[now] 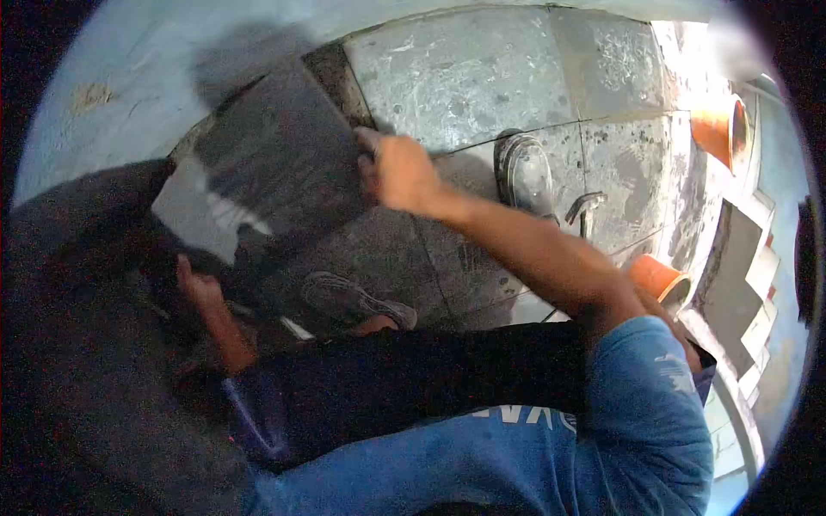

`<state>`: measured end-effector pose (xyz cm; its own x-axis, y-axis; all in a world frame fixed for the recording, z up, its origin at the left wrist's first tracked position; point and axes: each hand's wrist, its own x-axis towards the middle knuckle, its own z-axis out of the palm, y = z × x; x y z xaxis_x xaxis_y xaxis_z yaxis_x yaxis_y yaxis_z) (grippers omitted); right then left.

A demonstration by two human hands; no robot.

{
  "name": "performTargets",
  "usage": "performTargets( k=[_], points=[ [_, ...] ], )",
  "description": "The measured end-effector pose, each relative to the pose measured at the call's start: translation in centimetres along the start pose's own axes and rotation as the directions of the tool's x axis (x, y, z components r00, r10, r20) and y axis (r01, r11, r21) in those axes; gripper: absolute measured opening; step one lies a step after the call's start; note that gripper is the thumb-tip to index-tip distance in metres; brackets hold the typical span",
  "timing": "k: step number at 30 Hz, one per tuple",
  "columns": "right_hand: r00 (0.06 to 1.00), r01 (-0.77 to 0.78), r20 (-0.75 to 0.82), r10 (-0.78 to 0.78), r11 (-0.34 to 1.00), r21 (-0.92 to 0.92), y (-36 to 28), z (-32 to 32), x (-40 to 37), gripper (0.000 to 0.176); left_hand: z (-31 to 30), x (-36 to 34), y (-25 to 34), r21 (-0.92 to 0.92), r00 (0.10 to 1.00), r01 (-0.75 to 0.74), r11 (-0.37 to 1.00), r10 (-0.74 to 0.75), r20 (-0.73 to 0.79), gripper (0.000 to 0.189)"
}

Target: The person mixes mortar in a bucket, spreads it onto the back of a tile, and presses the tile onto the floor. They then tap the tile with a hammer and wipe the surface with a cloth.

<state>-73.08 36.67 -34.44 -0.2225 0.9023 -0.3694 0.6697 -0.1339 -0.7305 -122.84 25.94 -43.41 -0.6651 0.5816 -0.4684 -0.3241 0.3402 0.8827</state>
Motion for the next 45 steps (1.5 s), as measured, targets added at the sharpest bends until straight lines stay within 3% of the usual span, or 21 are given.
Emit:
performTargets(
  k=[1,3,7,8,10,13,16,18,20,22,24,25,28,33,37,39,41,45],
  points=[
    [1.0,-0.01,-0.017,0.01,1.0,-0.001,-0.5,0.5,-0.8,0.044,-0.4,0.0,0.2,-0.01,0.999,-0.022,1.0,0.022,0.027,0.051],
    [0.996,-0.067,-0.057,0.071,0.995,0.071,-1.4,1.3,-1.7,0.044,1.9,-2.8,2.3,0.161,0.987,0.037,0.986,-0.011,-0.159,0.043],
    [0.991,-0.082,-0.102,0.088,0.994,0.068,-0.8,1.3,-1.9,0.04,2.4,-1.8,1.7,0.109,0.982,0.027,0.994,-0.006,-0.188,0.036],
    [0.99,-0.094,-0.093,0.101,0.993,0.078,-0.3,1.3,-1.7,0.04,-0.4,0.8,0.2,0.27,0.987,-0.147,0.952,0.161,-0.027,0.039],
    [0.981,0.047,-0.195,0.001,0.97,0.237,1.1,1.1,-1.0,0.041,-2.6,2.1,-0.3,0.411,0.947,-0.322,0.853,0.281,0.158,0.043],
    [0.991,0.021,-0.133,0.017,0.961,0.275,1.4,-0.4,-0.4,0.043,-0.2,1.1,0.6,0.372,0.951,-0.31,0.875,0.284,0.124,0.054],
    [0.995,-0.018,-0.096,0.033,0.987,0.157,1.9,-0.4,0.5,0.041,5.0,-3.0,3.9,0.271,0.992,-0.105,0.957,0.119,-0.035,0.057],
    [0.992,-0.022,-0.115,0.045,0.98,0.196,3.1,0.2,1.1,0.04,4.9,-2.2,3.7,0.071,0.997,-0.022,0.997,0.027,-0.072,0.055],
    [0.989,-0.031,-0.133,0.064,0.97,0.239,4.6,0.6,1.8,0.04,5.5,-2.8,3.6,0.13,0.99,-0.086,0.988,0.099,-0.096,0.055],
    [0.979,0.1,-0.198,-0.057,0.972,0.212,5.2,0.5,2.3,0.04,5.2,-2.9,2.9,0.188,0.977,-0.145,0.971,0.171,-0.127,0.055],
    [0.99,0.044,-0.143,-0.015,0.979,0.2,4.9,-0.6,2.1,0.04,5.3,-2.6,2.1,0.099,0.974,-0.224,0.97,0.219,0.063,0.054],
    [0.996,-0.009,-0.091,0.026,0.983,0.185,4.7,-1.2,1.9,0.041,6.7,-3.9,2.4,0.098,0.974,-0.223,0.97,0.217,0.065,0.054],
    [0.992,0.015,-0.125,0.009,0.982,0.189,5.6,-0.9,1.4,0.04,10.9,-7.4,3.5,0.097,0.977,-0.211,0.973,0.213,-0.016,0.051],
    [0.991,0.026,-0.132,-0.002,0.983,0.184,5.4,-0.3,-0.1,0.041,10.0,-3.1,1.9,0.015,0.971,-0.198,0.98,0.194,0.138,0.043],
    [0.986,0.034,-0.165,0.002,0.976,0.215,5.4,1.2,-0.2,0.04,10.1,-3.2,2.2,0.166,0.967,-0.245,0.955,0.229,0.107,0.042],
    [0.979,0.059,-0.205,-0.007,0.967,0.247,5.4,1.7,0.1,0.038,10.3,-2.4,2.1,0.056,0.979,-0.183,0.982,0.177,0.101,0.04],
    [0.993,-0.02,-0.106,0.051,0.962,0.274,4.9,1.7,0.5,0.044,8.8,0.3,1.1,0.034,0.979,-0.181,0.983,0.177,0.103,0.038],
    [0.994,-0.018,-0.104,0.044,0.971,0.237,4.2,1.9,1.0,0.044,8.2,2.7,1.0,-0.006,0.976,-0.198,0.98,0.198,0.093,0.036]
  ],
)
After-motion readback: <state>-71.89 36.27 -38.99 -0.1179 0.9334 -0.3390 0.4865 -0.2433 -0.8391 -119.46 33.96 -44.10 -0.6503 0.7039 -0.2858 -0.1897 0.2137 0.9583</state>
